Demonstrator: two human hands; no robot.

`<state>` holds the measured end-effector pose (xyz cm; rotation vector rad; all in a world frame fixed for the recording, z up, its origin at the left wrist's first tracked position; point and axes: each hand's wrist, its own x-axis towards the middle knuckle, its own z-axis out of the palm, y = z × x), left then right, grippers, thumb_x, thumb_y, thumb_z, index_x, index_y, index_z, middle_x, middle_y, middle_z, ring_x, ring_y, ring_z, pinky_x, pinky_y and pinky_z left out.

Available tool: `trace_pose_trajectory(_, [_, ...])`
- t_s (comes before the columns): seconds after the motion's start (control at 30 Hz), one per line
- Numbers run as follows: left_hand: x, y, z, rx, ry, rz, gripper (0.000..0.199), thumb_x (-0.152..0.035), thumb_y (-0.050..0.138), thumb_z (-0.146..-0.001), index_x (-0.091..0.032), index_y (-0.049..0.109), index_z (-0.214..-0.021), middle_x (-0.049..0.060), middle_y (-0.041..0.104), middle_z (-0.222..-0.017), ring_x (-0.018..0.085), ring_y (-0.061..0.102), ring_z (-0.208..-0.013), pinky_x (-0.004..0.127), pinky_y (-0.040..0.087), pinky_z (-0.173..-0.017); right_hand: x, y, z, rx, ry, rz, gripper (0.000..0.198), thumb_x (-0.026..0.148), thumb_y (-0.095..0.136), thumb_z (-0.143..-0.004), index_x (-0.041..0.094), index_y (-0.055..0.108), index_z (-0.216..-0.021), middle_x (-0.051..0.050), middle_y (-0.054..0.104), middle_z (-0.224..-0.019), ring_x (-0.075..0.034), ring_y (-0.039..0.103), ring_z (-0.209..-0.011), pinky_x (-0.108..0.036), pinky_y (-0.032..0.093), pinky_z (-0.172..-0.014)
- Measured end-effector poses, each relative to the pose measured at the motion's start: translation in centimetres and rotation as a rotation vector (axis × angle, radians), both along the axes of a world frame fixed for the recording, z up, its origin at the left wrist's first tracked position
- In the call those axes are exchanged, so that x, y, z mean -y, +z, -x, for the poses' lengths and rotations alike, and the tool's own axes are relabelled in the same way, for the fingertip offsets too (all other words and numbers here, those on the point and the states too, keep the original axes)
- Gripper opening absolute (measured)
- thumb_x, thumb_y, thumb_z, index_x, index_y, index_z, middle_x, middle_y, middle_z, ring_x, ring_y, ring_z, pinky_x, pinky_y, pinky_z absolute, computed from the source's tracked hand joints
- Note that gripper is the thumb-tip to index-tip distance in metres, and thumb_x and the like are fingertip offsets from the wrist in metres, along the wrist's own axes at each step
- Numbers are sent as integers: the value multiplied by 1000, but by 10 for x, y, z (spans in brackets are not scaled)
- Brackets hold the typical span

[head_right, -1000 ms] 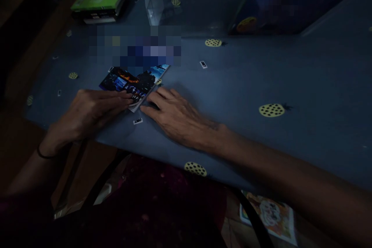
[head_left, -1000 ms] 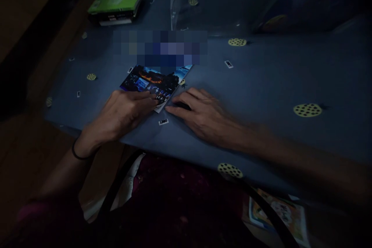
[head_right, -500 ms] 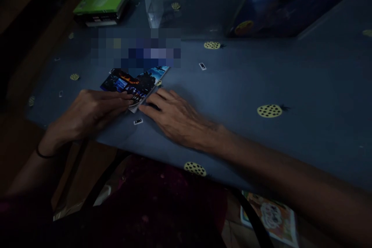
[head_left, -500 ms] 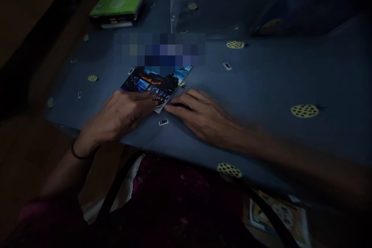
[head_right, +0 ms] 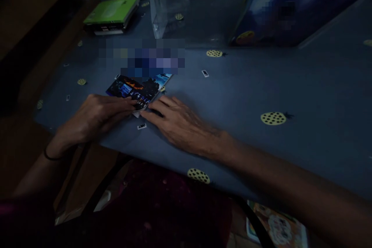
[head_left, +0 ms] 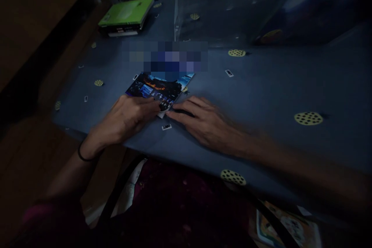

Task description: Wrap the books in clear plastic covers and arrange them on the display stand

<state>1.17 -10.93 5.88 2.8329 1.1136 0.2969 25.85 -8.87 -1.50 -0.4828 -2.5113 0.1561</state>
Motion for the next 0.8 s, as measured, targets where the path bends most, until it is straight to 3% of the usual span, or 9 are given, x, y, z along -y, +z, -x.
trace_pose_trajectory(0.33, [0, -2, 0, -30, 9, -25, 29, -23, 43, -104, -18, 71, -100, 5, 77, -94, 16, 74, -82, 28, 57, -77, 0, 2, 2, 54, -6, 12, 32, 13, 43, -101, 12, 66, -122, -16, 65, -119, -27, 57, -109, -45, 54, -89])
trace_pose_trajectory(0.47, [4, -5, 1, -20, 1, -41, 30, -26, 44, -104, -18, 73, -98, 7, 78, -104, 18, 76, -91, 30, 60, -80, 0, 2, 0, 17, -9, 64, 35, 12, 41, -101, 11, 62, -130, -15, 65, -116, -26, 57, -107, -46, 54, -91])
trace_pose_trajectory(0.63, [7, -12, 7, 24, -1, -28, 26, -27, 50, -102, -18, 74, -109, 10, 73, -126, 24, 71, -113, 37, 61, -93, 1, 0, 2, 57, -17, 35, 38, 14, 45, -101, 11, 56, -138, -17, 63, -130, -28, 55, -118, -48, 51, -95])
trace_pose_trajectory(0.8, [9, -14, 10, 69, 14, -41, 25, -27, 52, -102, -18, 74, -110, 9, 73, -125, 23, 70, -116, 38, 62, -95, 4, 1, 5, 142, -29, 10, 33, 21, 46, -104, 17, 58, -135, -13, 63, -136, -26, 56, -124, -48, 49, -98])
